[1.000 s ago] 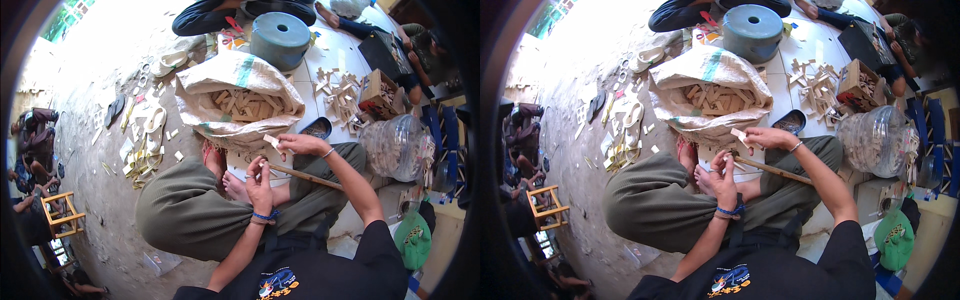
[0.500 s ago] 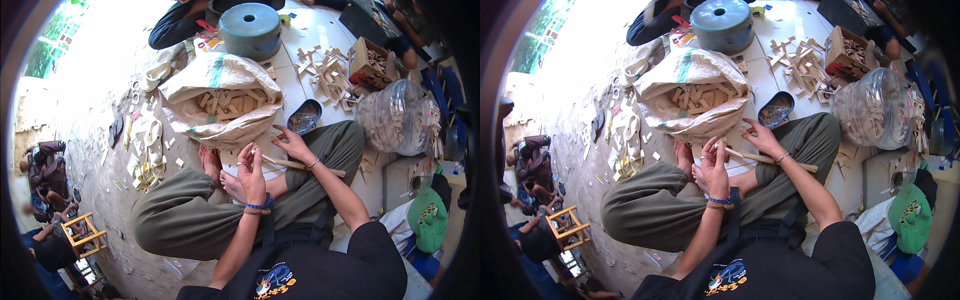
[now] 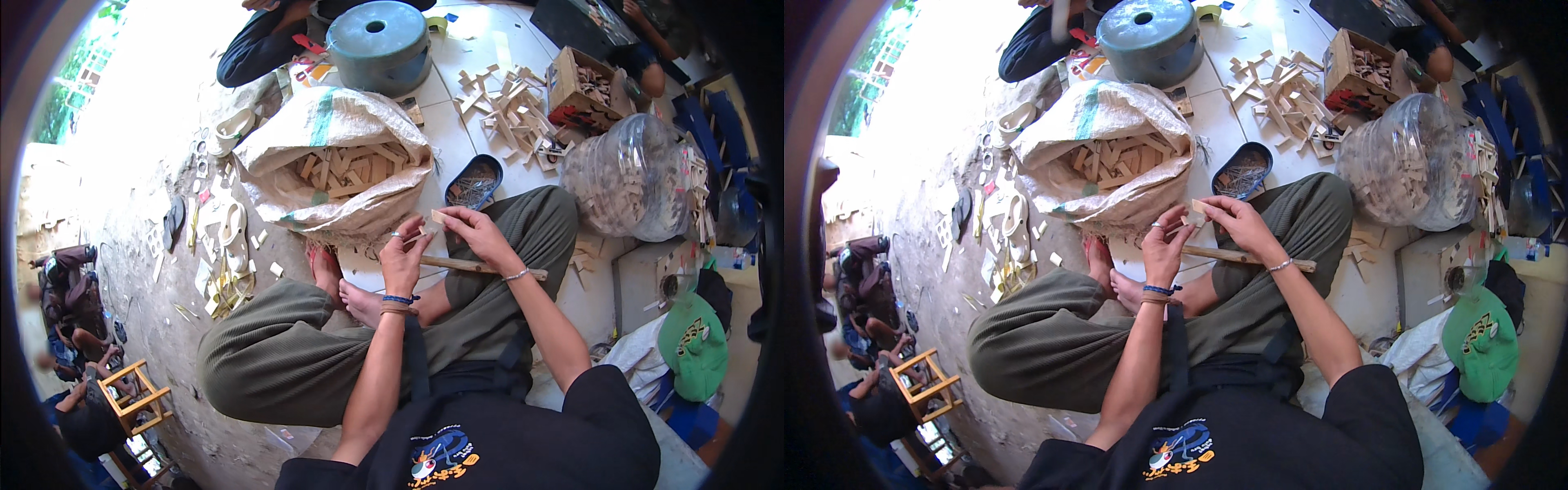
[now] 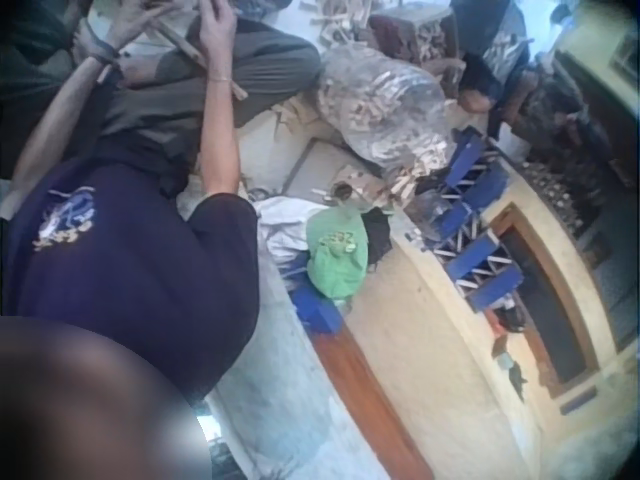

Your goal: The person sits on the floor and assembles small wooden pieces by inserting nails and tapping them with a hammer. They repeatedly pick up wood pieces, align them, insert nails, and hammer them into place, placing finished pieces into a sack.

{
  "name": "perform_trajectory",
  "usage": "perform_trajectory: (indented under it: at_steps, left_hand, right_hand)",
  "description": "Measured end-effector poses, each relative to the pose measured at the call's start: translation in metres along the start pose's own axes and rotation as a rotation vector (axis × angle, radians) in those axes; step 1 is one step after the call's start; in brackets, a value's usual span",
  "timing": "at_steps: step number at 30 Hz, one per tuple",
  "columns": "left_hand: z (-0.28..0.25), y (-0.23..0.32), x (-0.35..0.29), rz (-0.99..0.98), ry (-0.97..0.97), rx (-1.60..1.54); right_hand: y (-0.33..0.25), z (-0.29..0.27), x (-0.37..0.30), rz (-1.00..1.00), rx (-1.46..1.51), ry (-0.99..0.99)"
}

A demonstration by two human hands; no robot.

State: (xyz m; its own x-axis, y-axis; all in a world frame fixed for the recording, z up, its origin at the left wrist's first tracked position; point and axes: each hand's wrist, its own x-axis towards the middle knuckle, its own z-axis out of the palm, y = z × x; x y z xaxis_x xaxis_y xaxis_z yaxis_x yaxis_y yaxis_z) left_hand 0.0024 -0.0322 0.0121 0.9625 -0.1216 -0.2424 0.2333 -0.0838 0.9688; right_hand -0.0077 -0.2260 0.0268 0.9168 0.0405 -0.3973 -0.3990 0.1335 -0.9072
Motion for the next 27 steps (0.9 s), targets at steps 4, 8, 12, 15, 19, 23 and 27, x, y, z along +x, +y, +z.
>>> perform_trajectory:
  at_steps: [4, 8, 12, 15, 19, 23, 27]
  left_hand:
    - [0.008, -0.004, -0.002, 0.068, -0.042, 0.067]
    - [0.019, -0.007, -0.006, 0.068, -0.094, 0.123]
    - [0.026, -0.01, -0.01, 0.029, -0.087, 0.082]
    - [0.025, -0.01, -0.011, 0.018, -0.079, 0.057]
    - [0.026, -0.011, -0.012, 0.005, -0.101, -0.004]
    - [0.029, -0.013, -0.012, -0.004, -0.108, 0.012]
    - [0.03, -0.015, -0.012, -0.018, -0.116, 0.008]
  right_hand:
    - [-0.008, -0.003, -0.022, -0.048, -0.033, 0.078]
    - [-0.012, -0.008, -0.033, -0.046, -0.12, 0.119]
    - [-0.009, -0.009, -0.04, -0.027, -0.202, 0.126]
    - [-0.002, -0.006, -0.039, -0.034, -0.193, 0.132]
    - [0.002, -0.006, -0.039, -0.028, -0.212, 0.125]
    - [-0.002, -0.007, -0.041, -0.024, -0.25, 0.12]
    - [-0.006, -0.007, -0.043, 0.039, -0.242, 0.118]
